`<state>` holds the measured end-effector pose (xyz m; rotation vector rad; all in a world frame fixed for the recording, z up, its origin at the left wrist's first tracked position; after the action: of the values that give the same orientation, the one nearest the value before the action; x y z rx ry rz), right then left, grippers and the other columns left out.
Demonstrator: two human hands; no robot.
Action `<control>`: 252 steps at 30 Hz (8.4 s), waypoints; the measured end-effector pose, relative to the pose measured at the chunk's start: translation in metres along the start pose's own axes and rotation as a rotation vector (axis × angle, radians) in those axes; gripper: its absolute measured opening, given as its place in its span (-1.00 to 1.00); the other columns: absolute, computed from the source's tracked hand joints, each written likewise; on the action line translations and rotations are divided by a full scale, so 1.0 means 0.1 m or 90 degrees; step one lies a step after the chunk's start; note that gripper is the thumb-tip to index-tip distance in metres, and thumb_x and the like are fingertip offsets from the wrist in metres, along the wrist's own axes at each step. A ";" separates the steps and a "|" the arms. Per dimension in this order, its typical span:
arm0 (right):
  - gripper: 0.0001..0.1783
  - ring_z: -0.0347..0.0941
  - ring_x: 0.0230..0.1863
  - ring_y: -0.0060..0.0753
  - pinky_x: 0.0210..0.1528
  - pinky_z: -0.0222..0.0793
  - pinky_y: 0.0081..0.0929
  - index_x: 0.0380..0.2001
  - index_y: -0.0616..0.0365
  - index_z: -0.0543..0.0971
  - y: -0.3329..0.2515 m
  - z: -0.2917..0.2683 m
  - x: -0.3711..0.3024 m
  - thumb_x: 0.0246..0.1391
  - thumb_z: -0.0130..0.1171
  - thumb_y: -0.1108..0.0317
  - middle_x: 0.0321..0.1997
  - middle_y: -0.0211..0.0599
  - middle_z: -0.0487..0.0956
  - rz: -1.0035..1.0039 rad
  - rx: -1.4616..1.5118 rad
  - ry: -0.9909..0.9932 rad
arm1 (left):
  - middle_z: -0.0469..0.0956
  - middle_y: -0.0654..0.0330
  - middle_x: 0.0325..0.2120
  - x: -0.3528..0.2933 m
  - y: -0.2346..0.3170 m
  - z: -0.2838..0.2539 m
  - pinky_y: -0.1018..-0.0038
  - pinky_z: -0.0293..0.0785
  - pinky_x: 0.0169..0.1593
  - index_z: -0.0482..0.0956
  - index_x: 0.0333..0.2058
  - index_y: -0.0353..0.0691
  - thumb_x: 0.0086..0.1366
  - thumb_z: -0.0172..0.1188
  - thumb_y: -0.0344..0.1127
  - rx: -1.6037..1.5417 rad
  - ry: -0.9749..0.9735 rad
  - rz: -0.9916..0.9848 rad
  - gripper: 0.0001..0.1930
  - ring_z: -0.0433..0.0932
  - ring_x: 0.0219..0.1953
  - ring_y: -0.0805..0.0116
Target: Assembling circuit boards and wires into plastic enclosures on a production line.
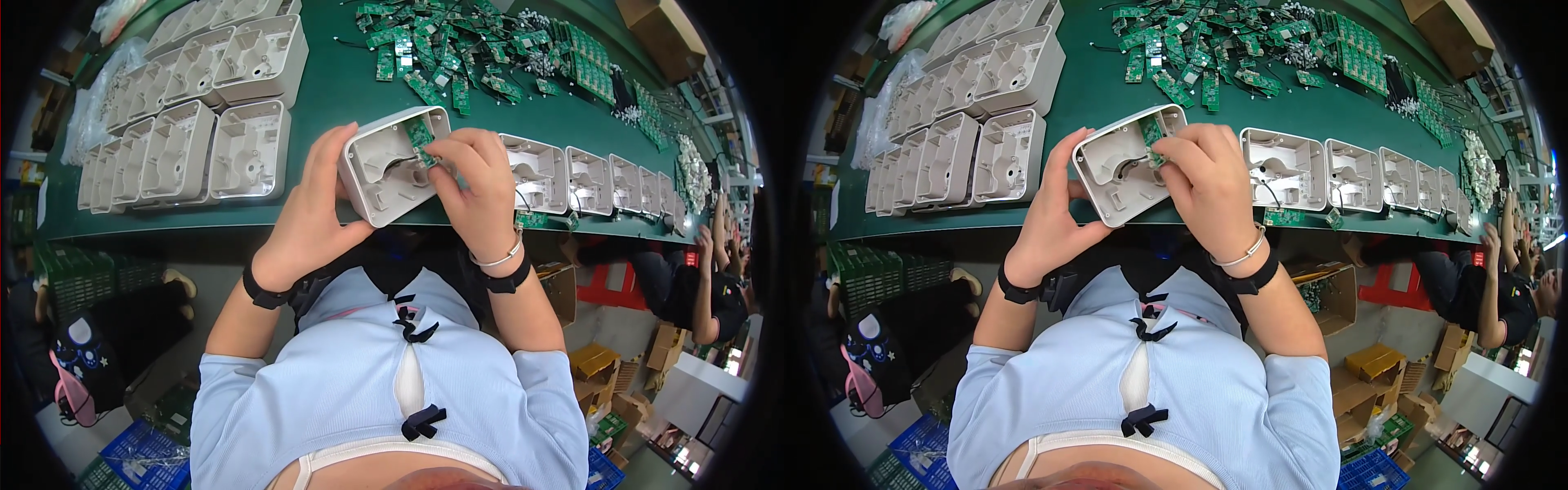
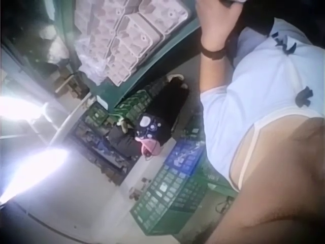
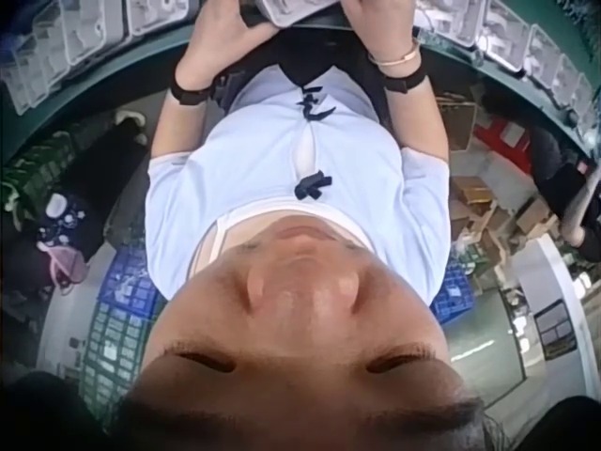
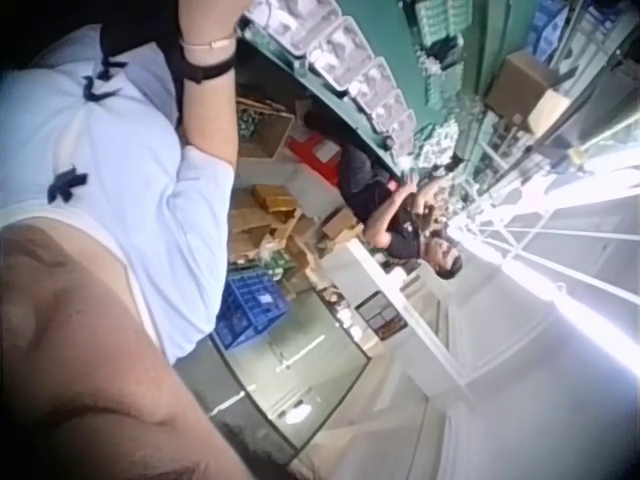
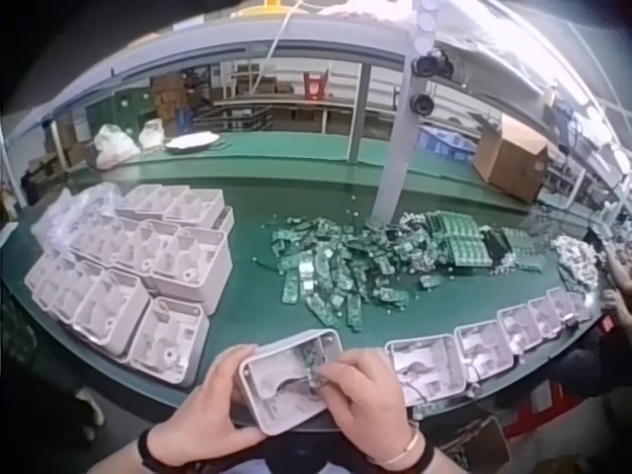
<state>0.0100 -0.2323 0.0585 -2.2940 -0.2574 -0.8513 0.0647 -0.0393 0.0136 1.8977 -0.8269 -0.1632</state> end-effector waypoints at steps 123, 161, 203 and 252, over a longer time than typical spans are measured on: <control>-0.76 0.60 -0.02 0.13 0.00 0.52 -0.15 -0.09 0.23 0.66 0.02 -0.75 0.20 0.19 0.38 0.42 -0.05 -0.08 0.68 0.051 -0.257 -0.207 | 0.65 0.28 -0.15 -0.45 -0.01 -0.72 0.15 0.31 0.14 0.67 -0.16 -0.16 0.15 0.57 -0.26 0.663 0.216 0.086 -0.67 0.58 -0.09 0.17; -0.86 0.38 -0.46 -0.72 -0.46 0.25 -0.70 -0.18 0.19 0.73 1.42 -0.83 1.52 0.36 0.29 0.35 -0.32 -0.47 0.70 0.463 0.415 -0.056 | 0.67 0.19 -0.04 -0.32 0.19 -0.04 0.08 0.38 0.18 0.72 -0.16 -0.17 0.03 0.62 -0.31 0.324 0.037 0.275 -0.62 0.60 -0.01 0.11; -0.86 0.74 -0.27 -0.23 -0.23 0.62 -0.45 -0.24 0.26 0.72 -0.22 0.38 -0.12 0.11 0.43 0.58 -0.18 -0.18 0.78 0.029 0.145 -0.068 | 0.19 -0.07 0.41 -0.07 -0.03 -0.10 0.10 0.37 0.43 0.08 0.51 -0.18 -0.02 0.58 -0.44 0.005 0.043 0.007 0.15 0.30 0.45 -0.06; -0.73 0.59 -0.10 -0.16 0.01 0.40 -0.22 -0.33 0.07 0.70 -0.28 0.26 -0.35 -0.16 0.53 0.54 -0.12 -0.37 0.72 -0.114 0.118 -0.107 | 0.48 0.02 0.27 -0.11 -0.19 -0.28 0.45 0.62 -0.26 0.10 0.52 -0.16 -0.02 0.61 -0.51 -0.052 0.022 -0.150 0.15 0.72 -0.41 0.39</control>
<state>-0.0148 -0.1926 0.0360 -2.1927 -0.5983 -0.6897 0.0785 -0.0068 0.0080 1.9122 -0.5631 -0.3038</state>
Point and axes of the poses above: each hand's wrist, its own x-axis towards the middle knuckle, its own z-axis out of the palm, y = z × x, the point moved 8 cm from there along x, towards the middle knuckle
